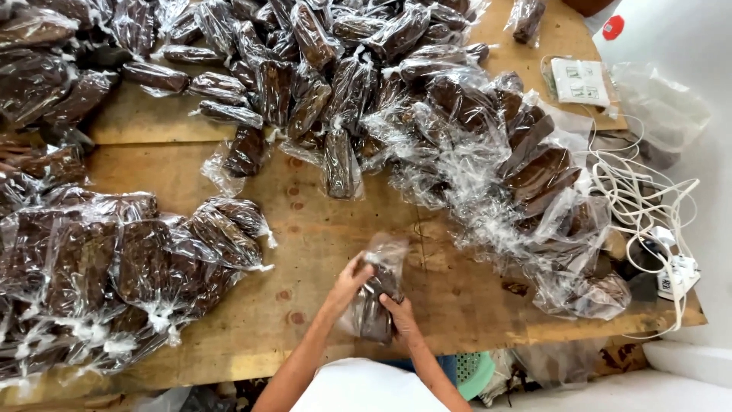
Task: The person wraps dark brown rectangular food items in clear plastic bags on a wooden table. They fold the plastic around each item and tie the ends by hand, placing the finished packages on the table. Another person is visible in the background performing the same task.
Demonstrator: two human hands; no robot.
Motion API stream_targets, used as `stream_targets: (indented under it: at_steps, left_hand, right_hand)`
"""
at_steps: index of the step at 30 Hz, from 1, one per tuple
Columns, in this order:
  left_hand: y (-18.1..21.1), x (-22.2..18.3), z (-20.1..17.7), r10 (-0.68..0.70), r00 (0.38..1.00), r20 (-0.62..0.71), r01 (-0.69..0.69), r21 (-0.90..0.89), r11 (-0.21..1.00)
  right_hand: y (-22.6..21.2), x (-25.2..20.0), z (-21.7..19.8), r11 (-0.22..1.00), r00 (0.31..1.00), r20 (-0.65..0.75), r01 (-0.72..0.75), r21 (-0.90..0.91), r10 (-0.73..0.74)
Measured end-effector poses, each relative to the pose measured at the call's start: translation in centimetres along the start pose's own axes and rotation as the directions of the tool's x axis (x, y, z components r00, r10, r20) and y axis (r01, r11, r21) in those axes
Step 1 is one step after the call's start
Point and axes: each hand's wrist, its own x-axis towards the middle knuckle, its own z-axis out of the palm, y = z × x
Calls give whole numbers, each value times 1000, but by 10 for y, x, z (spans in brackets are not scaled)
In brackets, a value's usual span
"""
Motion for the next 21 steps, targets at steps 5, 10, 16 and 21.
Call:
stream_targets:
  at_steps: [5,10,16,21]
  left_hand:
    - [-68,21,11,110,985,-135,-86,169,982]
    - [-11,-14,4,277,959,54,-281,281,918]
    - [19,-29,-3,-76,945,319,-108,522,846]
    - [-38,1,-26,383,923,-29,-212,792,572]
  right_hand:
    - [-11,-8,6,984,989,124,101,-147,-83]
    - [-8,18,-28,979,990,90,120,-166,-106]
    - [-62,-18,22,972,966,114,234,-2,-232]
    - [-32,1,11,948,995,-96,60,311,-32]
